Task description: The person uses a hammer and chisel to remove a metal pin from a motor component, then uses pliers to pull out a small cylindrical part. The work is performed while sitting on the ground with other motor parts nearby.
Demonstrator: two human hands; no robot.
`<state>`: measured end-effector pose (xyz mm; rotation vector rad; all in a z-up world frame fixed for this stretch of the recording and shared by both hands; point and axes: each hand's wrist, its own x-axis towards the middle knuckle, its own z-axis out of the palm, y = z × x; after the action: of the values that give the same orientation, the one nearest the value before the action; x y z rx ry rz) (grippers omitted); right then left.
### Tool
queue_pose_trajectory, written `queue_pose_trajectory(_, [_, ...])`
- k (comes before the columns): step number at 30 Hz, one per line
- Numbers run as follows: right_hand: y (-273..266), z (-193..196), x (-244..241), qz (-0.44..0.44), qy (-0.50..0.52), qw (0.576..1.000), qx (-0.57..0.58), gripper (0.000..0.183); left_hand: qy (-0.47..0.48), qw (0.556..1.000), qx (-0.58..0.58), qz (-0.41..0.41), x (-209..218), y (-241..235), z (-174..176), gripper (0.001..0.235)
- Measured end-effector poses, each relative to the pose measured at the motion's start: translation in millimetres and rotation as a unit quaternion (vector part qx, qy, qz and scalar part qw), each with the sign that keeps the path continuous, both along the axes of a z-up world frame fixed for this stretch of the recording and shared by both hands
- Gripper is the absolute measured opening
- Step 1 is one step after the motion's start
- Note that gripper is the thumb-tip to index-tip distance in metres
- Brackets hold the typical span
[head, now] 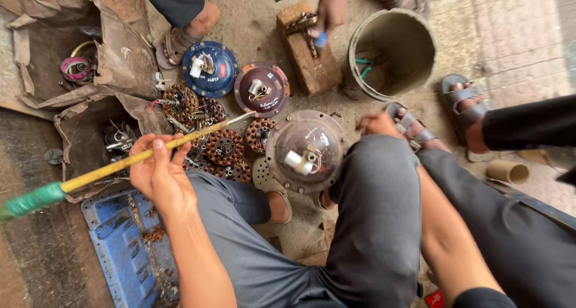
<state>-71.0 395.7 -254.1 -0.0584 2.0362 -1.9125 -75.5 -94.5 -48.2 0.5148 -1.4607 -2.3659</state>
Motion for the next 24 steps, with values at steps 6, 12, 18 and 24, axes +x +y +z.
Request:
queue_pose_trajectory(6, [-23.4,-111.5,50.3,-0.101,-0.222,0.923,0.299,0.028,0.000,1.000,-0.017,-0.006,5.0,-3.6,1.2,0.014])
queue_pose_trajectory(12, [-8.9,-114.2,46.8,-0.166,-0.295,0.912,0.230,0.052,-0.013,0.998,-0.059,-0.007,1.9,1.2,-4.1,0.018])
queue_pose_trajectory(18, [1.2,-67.9,65.8,-0.304,-0.328,0.894,0.008,0.047,0.025,0.992,-0.123,-0.030,-5.0,15.3,-7.6,0.020])
queue_pose_trajectory(24, [-20.5,105.9,126.2,-0.374,-0.148,0.915,0.023,0.040,0.107,0.967,-0.211,-0.096,15.5,29.7,20.5,0.022])
